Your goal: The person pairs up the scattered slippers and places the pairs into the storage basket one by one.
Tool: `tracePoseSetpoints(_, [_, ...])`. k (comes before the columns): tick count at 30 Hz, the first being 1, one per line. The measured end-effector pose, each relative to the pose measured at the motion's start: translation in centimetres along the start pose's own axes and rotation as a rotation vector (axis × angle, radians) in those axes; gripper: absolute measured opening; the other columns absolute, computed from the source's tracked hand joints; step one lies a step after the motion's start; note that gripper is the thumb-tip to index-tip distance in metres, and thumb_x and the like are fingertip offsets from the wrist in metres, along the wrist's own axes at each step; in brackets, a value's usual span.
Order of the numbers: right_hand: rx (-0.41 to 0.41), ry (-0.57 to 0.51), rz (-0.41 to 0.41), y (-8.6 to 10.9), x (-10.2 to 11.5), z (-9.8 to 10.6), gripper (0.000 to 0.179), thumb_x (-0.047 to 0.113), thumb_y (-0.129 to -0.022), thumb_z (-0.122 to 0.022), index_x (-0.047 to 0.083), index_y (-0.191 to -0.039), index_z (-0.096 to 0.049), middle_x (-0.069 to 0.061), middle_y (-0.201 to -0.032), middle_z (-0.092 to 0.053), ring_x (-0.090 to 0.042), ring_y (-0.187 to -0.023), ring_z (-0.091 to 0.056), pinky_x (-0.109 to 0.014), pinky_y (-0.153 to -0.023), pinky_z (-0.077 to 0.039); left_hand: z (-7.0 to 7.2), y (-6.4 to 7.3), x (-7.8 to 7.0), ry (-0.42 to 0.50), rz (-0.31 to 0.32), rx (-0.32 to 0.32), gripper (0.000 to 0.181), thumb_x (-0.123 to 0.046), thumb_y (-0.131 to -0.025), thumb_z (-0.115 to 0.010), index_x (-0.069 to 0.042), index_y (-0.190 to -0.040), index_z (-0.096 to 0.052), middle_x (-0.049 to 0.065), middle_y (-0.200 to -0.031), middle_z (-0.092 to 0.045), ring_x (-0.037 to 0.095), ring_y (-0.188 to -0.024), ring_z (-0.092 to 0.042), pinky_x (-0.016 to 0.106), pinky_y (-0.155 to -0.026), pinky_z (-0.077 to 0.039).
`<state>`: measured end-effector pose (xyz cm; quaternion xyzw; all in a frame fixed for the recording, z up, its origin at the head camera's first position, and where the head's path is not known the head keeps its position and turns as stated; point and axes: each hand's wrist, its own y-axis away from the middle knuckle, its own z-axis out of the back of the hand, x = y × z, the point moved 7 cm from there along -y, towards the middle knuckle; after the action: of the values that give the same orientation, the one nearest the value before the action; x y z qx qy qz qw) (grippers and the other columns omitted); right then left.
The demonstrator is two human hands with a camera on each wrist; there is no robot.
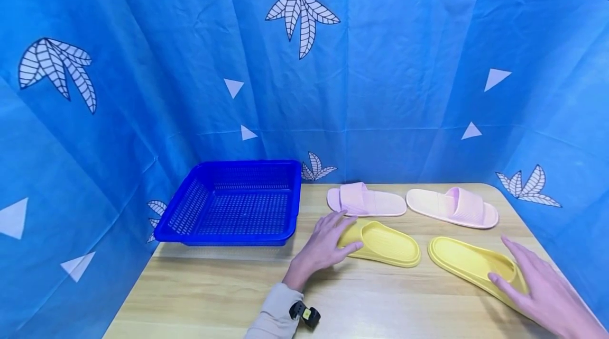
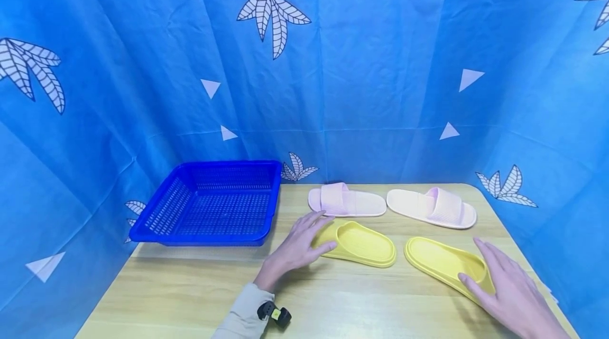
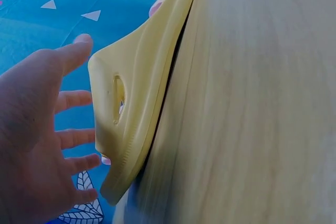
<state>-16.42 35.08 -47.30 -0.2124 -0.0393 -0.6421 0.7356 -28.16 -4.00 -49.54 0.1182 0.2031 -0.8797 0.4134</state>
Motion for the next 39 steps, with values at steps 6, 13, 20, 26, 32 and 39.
tracePoseSetpoints(6, [0.086,0.028,-0.049,-0.3,-0.8,-0.7,0.098,0.05,-0.091,-0.074,-0.01,-0.154,-0.028,-0.044,-0.139,-0.041,-0.063,-0.12,-0.042,-0.079,-0.088,-0.036,-0.1,-0.3,0.0,0.0,0.011,0.022,0.072,-0.063,-0.099,-0.052,-0.02,-0.156,-0.045,0.017,-0.162,-0.035,0.042,-0.147,-0.032,0.068,-0.114,-0.025])
tracePoseSetpoints(13, [0.097,0.012,-0.038,-0.1,-1.3,-1.6,0.106,0.05,-0.084,-0.081,-0.013,-0.152,-0.029,-0.045,-0.135,-0.043,-0.065,-0.116,-0.045,-0.079,-0.084,-0.038,-0.7,-0.3,0.2,0.01,0.04,0.073,0.076,-0.065,-0.095,-0.058,-0.025,-0.157,-0.043,0.016,-0.163,-0.034,0.04,-0.148,-0.031,0.069,-0.113,-0.025])
tracePoseSetpoints(20, [0.17,0.013,-0.04,0.0,-1.6,-2.5,0.112,0.047,-0.08,-0.085,-0.016,-0.15,-0.025,-0.049,-0.131,-0.042,-0.068,-0.111,-0.046,-0.079,-0.083,-0.04,-0.7,-0.2,-0.1,-0.015,0.034,0.082,0.074,-0.057,-0.094,-0.066,-0.022,-0.156,-0.044,0.016,-0.161,-0.036,0.039,-0.147,-0.034,0.063,-0.116,-0.027])
tracePoseSetpoints(26, [0.182,0.012,-0.022,-0.1,-1.7,-2.6,0.112,0.043,-0.077,-0.089,-0.018,-0.148,-0.028,-0.048,-0.126,-0.045,-0.066,-0.107,-0.05,-0.076,-0.082,-0.044,-0.5,-0.1,-0.4,-0.028,0.048,0.084,0.074,-0.053,-0.092,-0.072,-0.023,-0.154,-0.046,0.015,-0.156,-0.041,0.035,-0.145,-0.037,0.057,-0.117,-0.03])
tracePoseSetpoints(32, [0.187,0.005,-0.028,-0.4,-2.0,-2.7,0.109,0.041,-0.072,-0.092,-0.015,-0.144,-0.033,-0.045,-0.124,-0.047,-0.061,-0.107,-0.052,-0.073,-0.081,-0.045,-0.7,-0.1,-0.3,-0.031,0.051,0.077,0.083,-0.053,-0.084,-0.081,-0.024,-0.152,-0.045,0.013,-0.154,-0.042,0.034,-0.143,-0.04,0.056,-0.116,-0.031])
tracePoseSetpoints(39, [0.186,0.005,-0.024,-0.6,-2.5,-3.0,0.106,0.035,-0.065,-0.096,-0.012,-0.139,-0.036,-0.04,-0.118,-0.053,-0.052,-0.099,-0.058,-0.064,-0.076,-0.049,-1.1,-0.1,-0.2,-0.06,0.048,0.074,0.089,-0.049,-0.078,-0.087,-0.023,-0.151,-0.043,0.008,-0.152,-0.046,0.033,-0.143,-0.04,0.059,-0.113,-0.034])
